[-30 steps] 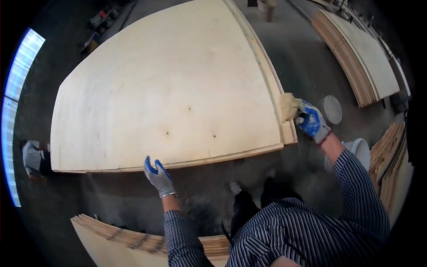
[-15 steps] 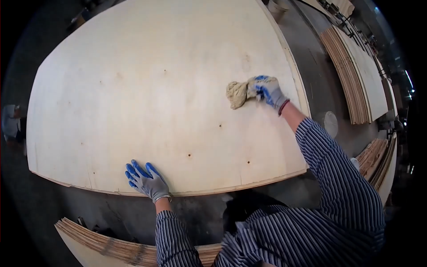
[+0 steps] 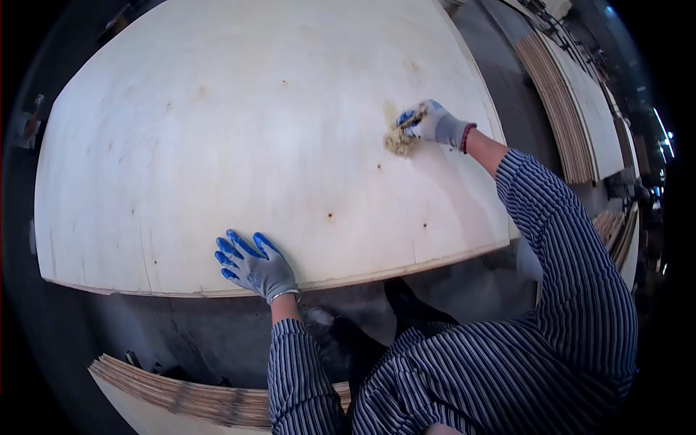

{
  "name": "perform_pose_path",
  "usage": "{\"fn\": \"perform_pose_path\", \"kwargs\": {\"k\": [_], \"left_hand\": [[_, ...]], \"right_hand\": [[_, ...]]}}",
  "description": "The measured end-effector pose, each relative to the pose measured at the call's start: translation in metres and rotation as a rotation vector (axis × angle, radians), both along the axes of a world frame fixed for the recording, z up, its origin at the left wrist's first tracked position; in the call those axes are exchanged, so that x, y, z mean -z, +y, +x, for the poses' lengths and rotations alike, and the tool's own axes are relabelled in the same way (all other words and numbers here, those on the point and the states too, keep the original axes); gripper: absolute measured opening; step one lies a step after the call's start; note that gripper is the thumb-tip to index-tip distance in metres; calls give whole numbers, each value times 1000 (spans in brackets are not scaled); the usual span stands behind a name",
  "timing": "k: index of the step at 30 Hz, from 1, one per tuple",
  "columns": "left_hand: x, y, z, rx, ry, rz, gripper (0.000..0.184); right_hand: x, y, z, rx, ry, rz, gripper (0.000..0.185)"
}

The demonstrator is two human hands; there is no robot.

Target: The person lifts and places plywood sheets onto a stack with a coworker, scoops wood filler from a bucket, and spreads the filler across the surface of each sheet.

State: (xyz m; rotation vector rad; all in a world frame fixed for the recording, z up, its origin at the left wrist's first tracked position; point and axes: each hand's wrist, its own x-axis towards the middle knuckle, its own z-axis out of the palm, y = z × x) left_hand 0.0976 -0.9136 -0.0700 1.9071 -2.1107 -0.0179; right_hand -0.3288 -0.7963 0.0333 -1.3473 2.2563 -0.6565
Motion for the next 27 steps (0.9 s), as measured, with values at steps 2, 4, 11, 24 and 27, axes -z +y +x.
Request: {"fn": "perform_pose_path", "kwargs": {"k": [2,4,11,24,27], "left_hand": [[0,-1,1,12,-13,-2,59],[-4,-4,0,-1,-7,6,60],[-10,5,8,68,45,-26,58],[-10,-247,219,-3,72,49,54],[3,-247,219,-39,-106,-42,58]], "right_hand": [[15,41,30,-21,15,-29,18],[24,77,69,-36,-12,-57,19],[17,174,231,-17,270,26,19],[-24,-22,258,507,-1488,-796,13],[35,-65,198,485,-1098,-547,14]]}}
